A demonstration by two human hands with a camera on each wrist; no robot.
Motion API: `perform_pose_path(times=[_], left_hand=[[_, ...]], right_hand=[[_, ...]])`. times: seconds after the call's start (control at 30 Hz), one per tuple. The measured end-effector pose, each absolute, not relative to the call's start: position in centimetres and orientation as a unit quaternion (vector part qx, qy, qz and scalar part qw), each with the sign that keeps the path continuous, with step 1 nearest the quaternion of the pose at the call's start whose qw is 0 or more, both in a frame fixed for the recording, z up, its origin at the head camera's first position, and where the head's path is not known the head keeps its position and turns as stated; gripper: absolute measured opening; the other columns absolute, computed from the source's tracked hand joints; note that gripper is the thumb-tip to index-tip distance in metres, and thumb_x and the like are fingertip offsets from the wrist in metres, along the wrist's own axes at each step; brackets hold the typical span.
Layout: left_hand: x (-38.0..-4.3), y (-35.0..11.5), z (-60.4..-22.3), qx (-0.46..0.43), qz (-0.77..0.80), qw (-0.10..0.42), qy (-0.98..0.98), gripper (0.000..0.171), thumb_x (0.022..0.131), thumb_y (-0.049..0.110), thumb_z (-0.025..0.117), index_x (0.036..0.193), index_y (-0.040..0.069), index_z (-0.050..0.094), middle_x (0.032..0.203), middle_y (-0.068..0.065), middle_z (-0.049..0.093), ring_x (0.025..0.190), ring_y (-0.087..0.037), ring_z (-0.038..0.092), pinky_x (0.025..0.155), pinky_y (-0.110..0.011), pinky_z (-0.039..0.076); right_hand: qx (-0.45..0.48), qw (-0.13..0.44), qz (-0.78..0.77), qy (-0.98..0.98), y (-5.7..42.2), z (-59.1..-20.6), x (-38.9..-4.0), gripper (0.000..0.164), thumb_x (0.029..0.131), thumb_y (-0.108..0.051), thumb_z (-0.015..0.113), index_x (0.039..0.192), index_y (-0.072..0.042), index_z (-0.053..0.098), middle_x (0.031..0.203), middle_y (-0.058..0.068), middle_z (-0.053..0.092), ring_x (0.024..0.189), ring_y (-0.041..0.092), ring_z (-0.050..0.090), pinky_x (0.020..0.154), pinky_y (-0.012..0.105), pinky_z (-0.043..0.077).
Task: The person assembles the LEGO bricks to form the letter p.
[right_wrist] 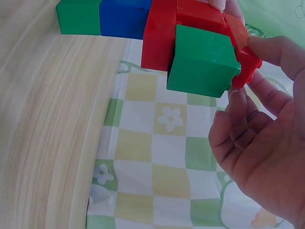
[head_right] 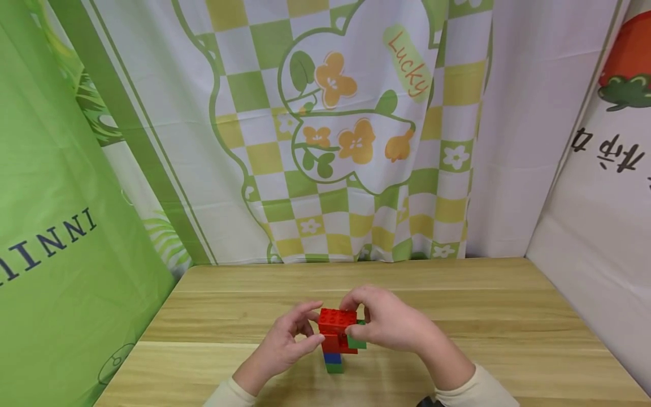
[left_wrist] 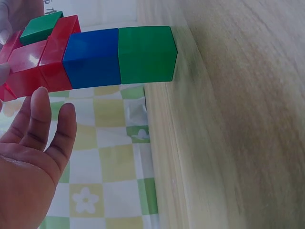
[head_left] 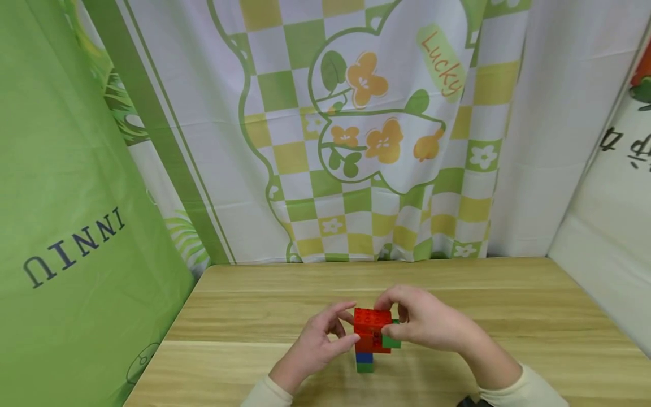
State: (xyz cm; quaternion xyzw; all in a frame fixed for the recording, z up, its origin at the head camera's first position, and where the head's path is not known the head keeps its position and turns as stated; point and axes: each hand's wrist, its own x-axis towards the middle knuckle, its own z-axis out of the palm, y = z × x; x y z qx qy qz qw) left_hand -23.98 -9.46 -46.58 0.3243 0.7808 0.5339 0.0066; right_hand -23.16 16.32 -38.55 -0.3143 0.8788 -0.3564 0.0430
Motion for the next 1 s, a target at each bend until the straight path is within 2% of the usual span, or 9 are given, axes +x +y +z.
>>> perform_pose_path(times=[0.13, 0.37, 0.57, 0.77, 1.0], left_hand=[[-24.07, -9.53, -46.61, 0.345, 0.533, -0.010, 0.773, 0.042, 0.093, 0.017, 0.069, 0.132, 0.017, 0.056, 0.107, -0.006, 0.066, 0.069, -0.007, 0.057, 0.054, -0.027, 0.050], [-24.19, -9.63, -46.65, 0.358, 0.525, -0.018, 0.772, 0.040, 0.093, 0.019, 0.070, 0.130, 0.020, 0.056, 0.106, -0.004, 0.066, 0.068, -0.006, 0.056, 0.051, -0.027, 0.049], [-24.20, -9.48, -46.38, 0.354, 0.515, -0.019, 0.781, 0.047, 0.087, 0.012, 0.076, 0.128, 0.019, 0.055, 0.107, -0.004, 0.066, 0.069, -0.007, 0.056, 0.050, -0.021, 0.046], [-24.10, -9.26, -46.43, 0.364, 0.514, -0.042, 0.776, 0.052, 0.081, 0.003, 0.079, 0.126, 0.011, 0.054, 0.101, -0.010, 0.066, 0.070, -0.018, 0.060, 0.051, -0.021, 0.046], [-24.22, -9.25, -46.71, 0.397, 0.498, -0.061, 0.769, 0.050, 0.086, 0.004, 0.075, 0.129, 0.016, 0.052, 0.105, -0.006, 0.061, 0.071, -0.006, 0.055, 0.043, -0.018, 0.043]], right_hand=[[-0.311, 0.051, -0.360, 0.878, 16.19, -38.57, -23.04, 0.023, 0.084, -0.024, 0.077, 0.103, -0.028, 0.065, 0.091, -0.010, 0.059, 0.071, 0.011, 0.051, 0.058, 0.028, 0.047], [-0.303, 0.055, -0.365, 0.879, 16.08, -38.58, -22.75, 0.022, 0.085, -0.025, 0.077, 0.103, -0.029, 0.065, 0.090, -0.010, 0.059, 0.070, 0.012, 0.051, 0.057, 0.027, 0.045], [-0.297, 0.049, -0.364, 0.881, 16.02, -38.66, -22.60, 0.024, 0.084, -0.023, 0.077, 0.104, -0.028, 0.064, 0.090, -0.010, 0.059, 0.072, 0.013, 0.051, 0.057, 0.027, 0.045], [-0.294, 0.041, -0.360, 0.884, 15.86, -38.78, -22.50, 0.023, 0.084, -0.023, 0.077, 0.104, -0.028, 0.065, 0.092, -0.012, 0.059, 0.074, 0.014, 0.051, 0.059, 0.028, 0.046], [-0.296, 0.030, -0.357, 0.886, 15.87, -38.84, -22.40, 0.024, 0.084, -0.023, 0.077, 0.103, -0.028, 0.065, 0.093, -0.012, 0.059, 0.075, 0.016, 0.052, 0.058, 0.027, 0.046]])
